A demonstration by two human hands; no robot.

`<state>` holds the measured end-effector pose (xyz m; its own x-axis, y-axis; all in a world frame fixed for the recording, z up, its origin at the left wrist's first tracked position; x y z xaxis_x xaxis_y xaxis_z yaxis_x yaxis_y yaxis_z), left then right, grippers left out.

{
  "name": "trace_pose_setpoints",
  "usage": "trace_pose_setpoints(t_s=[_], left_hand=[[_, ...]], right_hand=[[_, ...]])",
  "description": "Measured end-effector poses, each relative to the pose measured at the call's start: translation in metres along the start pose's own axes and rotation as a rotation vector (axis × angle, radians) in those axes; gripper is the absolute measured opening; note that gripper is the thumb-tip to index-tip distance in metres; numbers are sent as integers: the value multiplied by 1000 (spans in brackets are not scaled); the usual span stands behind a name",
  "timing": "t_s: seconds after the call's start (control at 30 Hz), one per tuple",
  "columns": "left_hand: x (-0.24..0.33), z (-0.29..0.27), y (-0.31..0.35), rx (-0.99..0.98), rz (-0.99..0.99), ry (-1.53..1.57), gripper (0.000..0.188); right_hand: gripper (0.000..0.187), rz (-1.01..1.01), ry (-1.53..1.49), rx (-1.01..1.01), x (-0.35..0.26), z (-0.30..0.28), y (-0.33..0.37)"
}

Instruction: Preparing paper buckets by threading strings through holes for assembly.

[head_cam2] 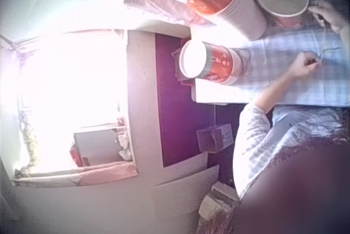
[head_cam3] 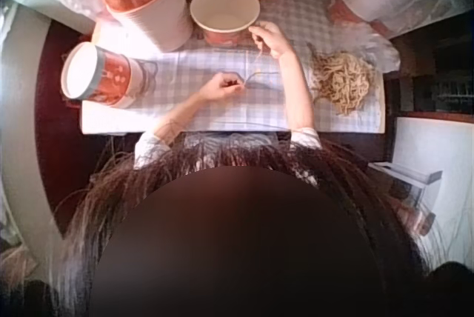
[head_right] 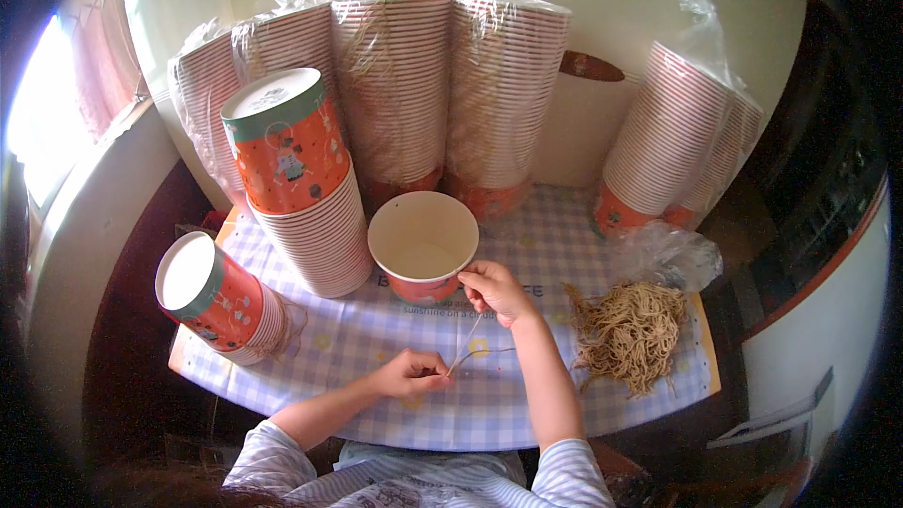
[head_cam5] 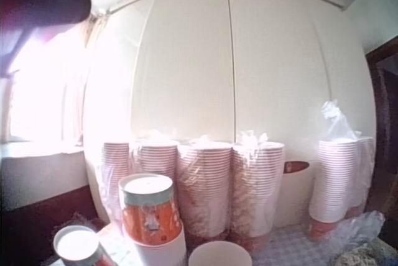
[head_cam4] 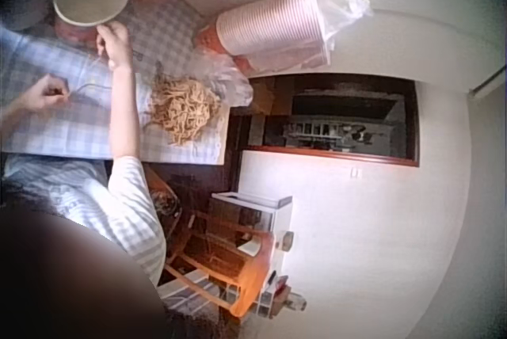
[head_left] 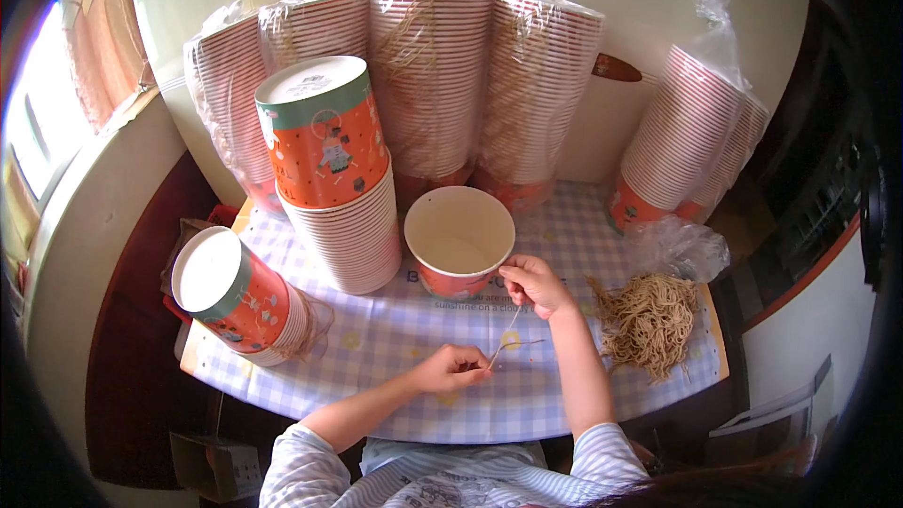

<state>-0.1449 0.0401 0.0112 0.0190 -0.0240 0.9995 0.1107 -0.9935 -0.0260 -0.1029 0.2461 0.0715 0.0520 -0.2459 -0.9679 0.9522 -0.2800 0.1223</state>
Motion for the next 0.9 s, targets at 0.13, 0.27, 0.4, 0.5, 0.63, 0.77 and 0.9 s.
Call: trace_pose_setpoints(t_s=[0.13,0.27,0.4,0.5,0.63,0.77,0.9], left_hand=[[1,-8,2,-13,64,-45,10],[7,-17,1,-19,196,-94,8],[18,-27,1,-29,236,-138,8],[30,-35,5,-26,200,-153,8],[49,-46,10,20,222,-292,8],[85,-54,13,69,188,-567,8],[104,-62,10,166,151,-909,11]], right_hand=[[25,-112,-10,111,-20,-14,11],[23,-150,-196,93,-33,-31,22],[21,-194,-364,124,-40,-48,29],[21,-239,-437,173,-46,-51,34],[26,-318,-635,176,-45,-56,33],[31,-350,-692,246,-50,-55,38],[37,-412,-658,342,-55,-52,42]])
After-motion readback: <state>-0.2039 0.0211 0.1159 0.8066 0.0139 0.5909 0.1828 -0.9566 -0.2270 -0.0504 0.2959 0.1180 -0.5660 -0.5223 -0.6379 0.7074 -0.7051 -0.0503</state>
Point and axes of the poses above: each hand's wrist, its own y-axis away from the middle knuckle, its own z-axis out of the palm, x = y × z, the point moved 1 cm from there along -y, towards the middle knuckle, and after that the axes turned 4 degrees about -z, right-handed, at the moved point
